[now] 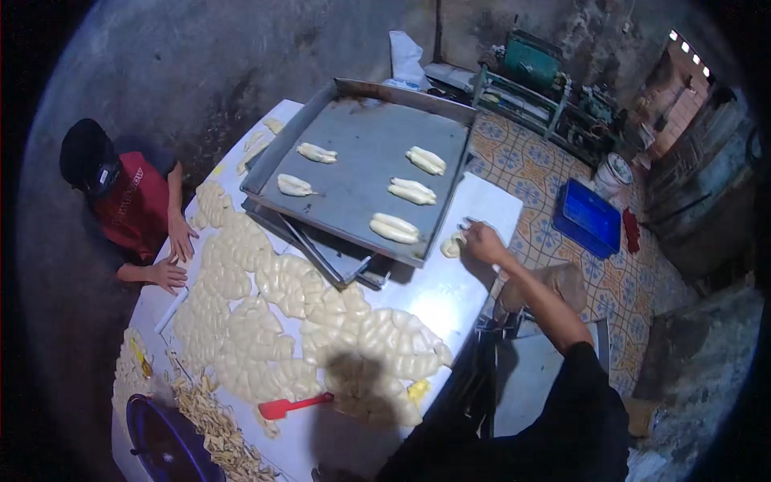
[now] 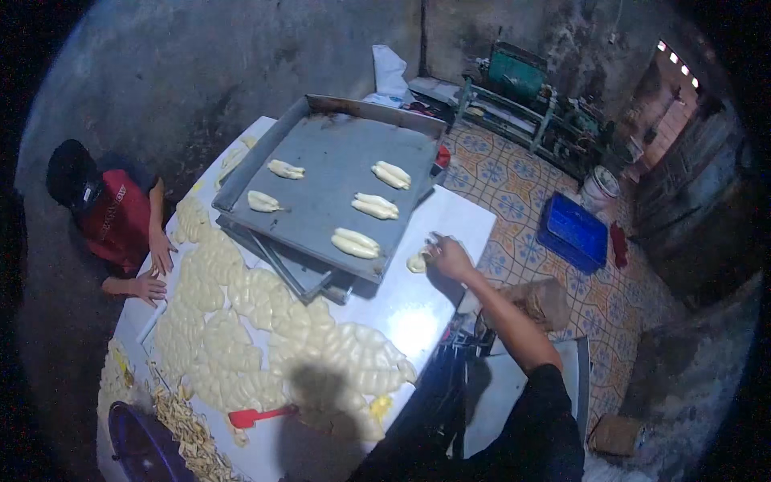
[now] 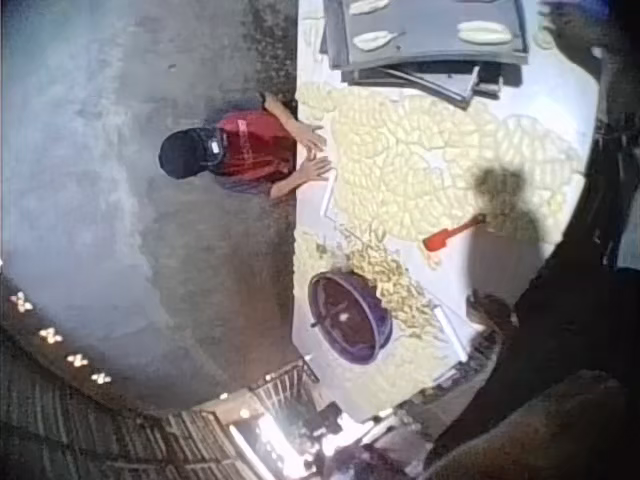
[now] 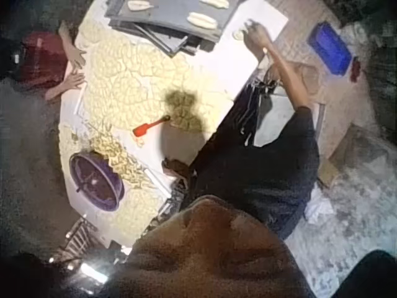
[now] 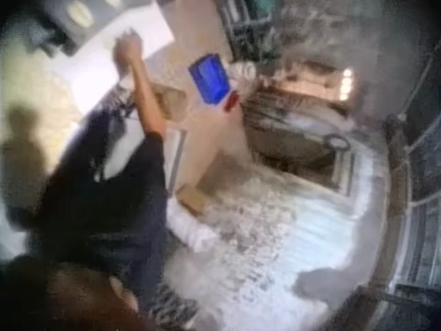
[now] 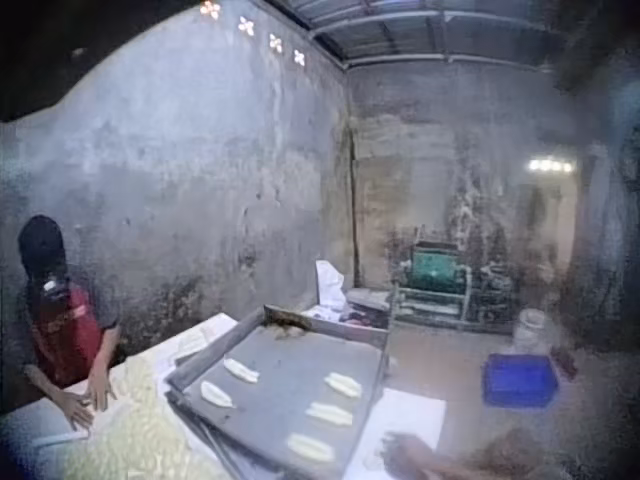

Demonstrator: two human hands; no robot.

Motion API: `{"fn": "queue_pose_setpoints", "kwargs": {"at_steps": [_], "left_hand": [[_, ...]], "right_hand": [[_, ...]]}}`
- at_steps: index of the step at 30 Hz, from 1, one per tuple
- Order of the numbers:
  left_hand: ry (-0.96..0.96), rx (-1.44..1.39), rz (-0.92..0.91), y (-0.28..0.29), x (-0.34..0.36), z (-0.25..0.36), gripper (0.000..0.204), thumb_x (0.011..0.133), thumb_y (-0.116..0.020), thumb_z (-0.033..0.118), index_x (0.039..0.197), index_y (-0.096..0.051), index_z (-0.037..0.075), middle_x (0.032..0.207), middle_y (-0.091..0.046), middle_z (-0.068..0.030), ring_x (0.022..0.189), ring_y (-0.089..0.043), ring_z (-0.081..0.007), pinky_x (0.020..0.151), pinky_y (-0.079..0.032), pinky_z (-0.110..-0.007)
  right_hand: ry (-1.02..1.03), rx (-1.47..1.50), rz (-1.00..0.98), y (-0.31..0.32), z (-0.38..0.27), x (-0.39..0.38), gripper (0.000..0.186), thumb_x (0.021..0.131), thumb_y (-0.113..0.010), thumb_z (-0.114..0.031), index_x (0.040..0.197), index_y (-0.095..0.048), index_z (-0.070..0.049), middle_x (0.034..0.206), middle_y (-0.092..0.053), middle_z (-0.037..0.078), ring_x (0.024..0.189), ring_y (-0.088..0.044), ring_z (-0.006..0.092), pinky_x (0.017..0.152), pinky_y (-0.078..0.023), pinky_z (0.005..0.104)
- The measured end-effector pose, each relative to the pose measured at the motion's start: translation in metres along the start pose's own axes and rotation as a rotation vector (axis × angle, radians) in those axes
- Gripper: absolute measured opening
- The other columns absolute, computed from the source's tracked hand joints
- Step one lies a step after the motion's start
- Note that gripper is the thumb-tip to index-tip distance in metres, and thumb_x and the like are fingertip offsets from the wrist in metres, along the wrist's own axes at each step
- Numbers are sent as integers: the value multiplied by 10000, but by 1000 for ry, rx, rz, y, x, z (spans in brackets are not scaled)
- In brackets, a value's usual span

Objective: The person flattens dough pieces with a roller and by hand, spreads chocolate filling over them using a spatula, and adds banana slices. The person then rolls the dough around the filling and places the formed pastries onto a baking tray.

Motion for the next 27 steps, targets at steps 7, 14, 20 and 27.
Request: {"fn": "queue_pose_setpoints", "kwargs": {"at_steps": [7, 14, 20, 27], "left_hand": [[12, -408, 85, 6, 3, 39, 332, 999, -590, 121, 1296, -577, -27, 1174, -654, -202, 1026, -637, -331, 899, -528, -448], [-248, -436, -381, -49, 20, -9, 517, 1000, -573, 153, 1479, -459, -7, 1185, -683, -173, 964, -681, -291, 829, -558, -377], [223, -1189, -799, 22, 47, 196, 407, 1012, -615, 136, 1358, -547, -66, 1111, -680, -125, 947, -652, -170, 700, -526, -270], [10, -48, -104, 44, 50, 60, 475, 826, -772, 183, 1255, -636, 33, 1184, -538, -158, 1192, -448, -356, 1012, -337, -505]], "right_hand": [[-9, 704, 514, 13, 70, -14, 111, 946, -675, -93, 1017, -637, -17, 894, -654, 52, 845, -630, 145, 700, -556, 288], [392, 1256, 9, 46, -170, -153, 252, 991, -624, -44, 1231, -601, 29, 1236, -591, 109, 1127, -610, 190, 983, -544, 374], [465, 693, -623, -165, -321, -365, 323, 912, -722, -23, 1232, -678, -16, 1208, -642, 80, 1060, -634, 166, 814, -557, 289], [758, 296, -479, -286, -328, -438, 414, 877, -638, -38, 1285, -617, 33, 1169, -641, 289, 1017, -644, 466, 895, -534, 503]]}}
Point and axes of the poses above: each hand's wrist, its own x-axis towards the middle knuckle, its own y-axis out of the back of the hand, z = x × y, the point moved 8 cm from there along x, towards the middle knuckle
